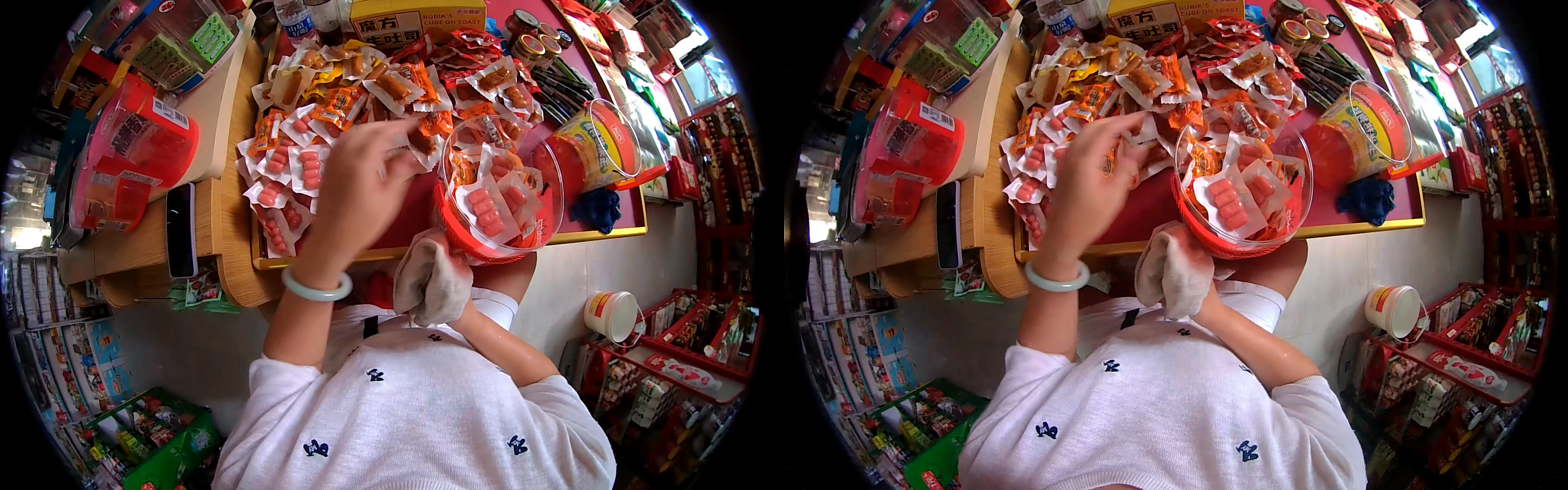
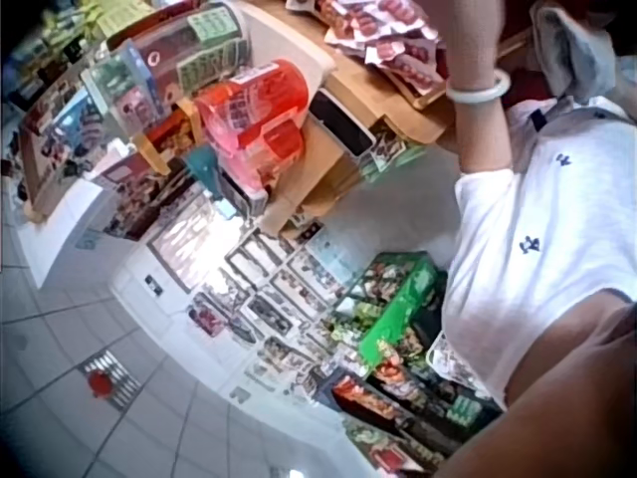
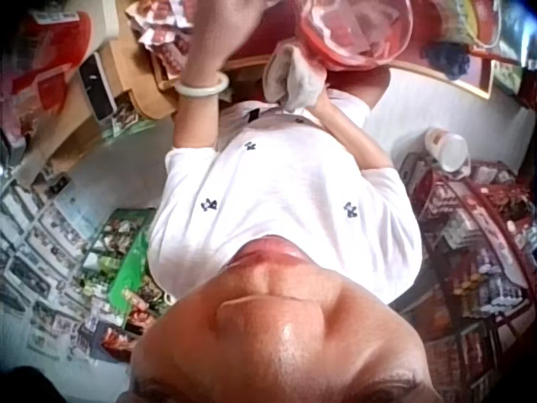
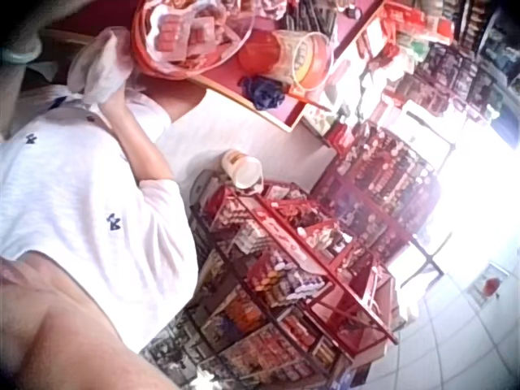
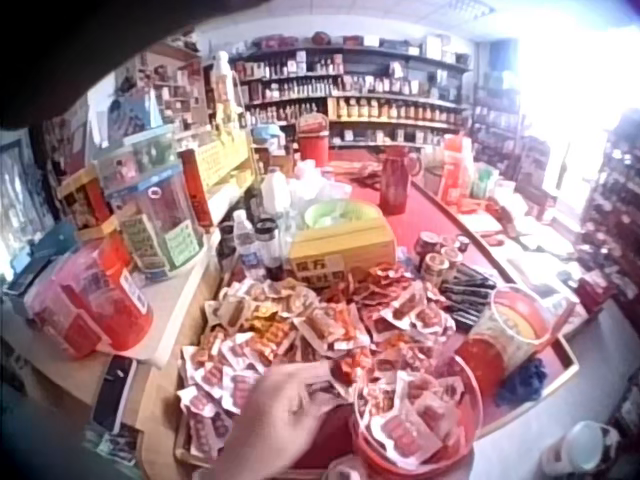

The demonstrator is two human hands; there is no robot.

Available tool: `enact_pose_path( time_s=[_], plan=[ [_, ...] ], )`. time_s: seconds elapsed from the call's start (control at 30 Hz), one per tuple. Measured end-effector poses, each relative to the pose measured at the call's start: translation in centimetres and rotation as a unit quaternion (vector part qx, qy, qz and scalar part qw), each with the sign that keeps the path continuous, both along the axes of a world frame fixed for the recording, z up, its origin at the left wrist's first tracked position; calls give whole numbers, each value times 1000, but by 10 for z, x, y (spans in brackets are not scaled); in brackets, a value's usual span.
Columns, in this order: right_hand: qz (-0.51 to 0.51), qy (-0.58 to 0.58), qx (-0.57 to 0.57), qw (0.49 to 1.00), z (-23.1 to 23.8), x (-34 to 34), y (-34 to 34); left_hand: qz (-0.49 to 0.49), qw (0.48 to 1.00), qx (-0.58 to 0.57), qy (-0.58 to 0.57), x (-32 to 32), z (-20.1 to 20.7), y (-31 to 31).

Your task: The person sits at a table in a store and sorts small, individually wrapped orange snack packets. They pick up packets from a pile on the table and place them into a clear plastic bowl, occasionally using a cloth to wipe their hands or the items.

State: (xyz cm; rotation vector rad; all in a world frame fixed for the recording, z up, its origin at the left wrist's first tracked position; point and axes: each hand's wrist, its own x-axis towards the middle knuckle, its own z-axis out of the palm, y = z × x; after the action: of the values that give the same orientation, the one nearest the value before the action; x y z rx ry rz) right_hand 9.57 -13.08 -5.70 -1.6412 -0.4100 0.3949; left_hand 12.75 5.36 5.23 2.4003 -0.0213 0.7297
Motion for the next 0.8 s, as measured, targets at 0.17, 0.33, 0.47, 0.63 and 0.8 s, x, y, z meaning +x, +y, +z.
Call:
enact_pose_path(
  time_s=[0.17, 0.33, 0.47, 0.63, 0.8],
  plan=[
    [22, -147, 16, 989, -17, -2, 1, 416, 872, 175, 191, -40, -58, 83],
    [114, -108, 16, 987, -53, -3, 11, 398, 877, 194, 184, -41, -71, 87],
    [86, -294, -141, 942, -73, 0, 16, 375, 915, 6, 147, -40, -59, 69],
    [90, -262, -297, 914, -5, -3, 40, 229, 963, -118, 74, -71, -33, -10],
    [76, -243, 26, 967, -13, -17, 37, 95, 948, -296, 72, -111, -48, -59]
  ],
)
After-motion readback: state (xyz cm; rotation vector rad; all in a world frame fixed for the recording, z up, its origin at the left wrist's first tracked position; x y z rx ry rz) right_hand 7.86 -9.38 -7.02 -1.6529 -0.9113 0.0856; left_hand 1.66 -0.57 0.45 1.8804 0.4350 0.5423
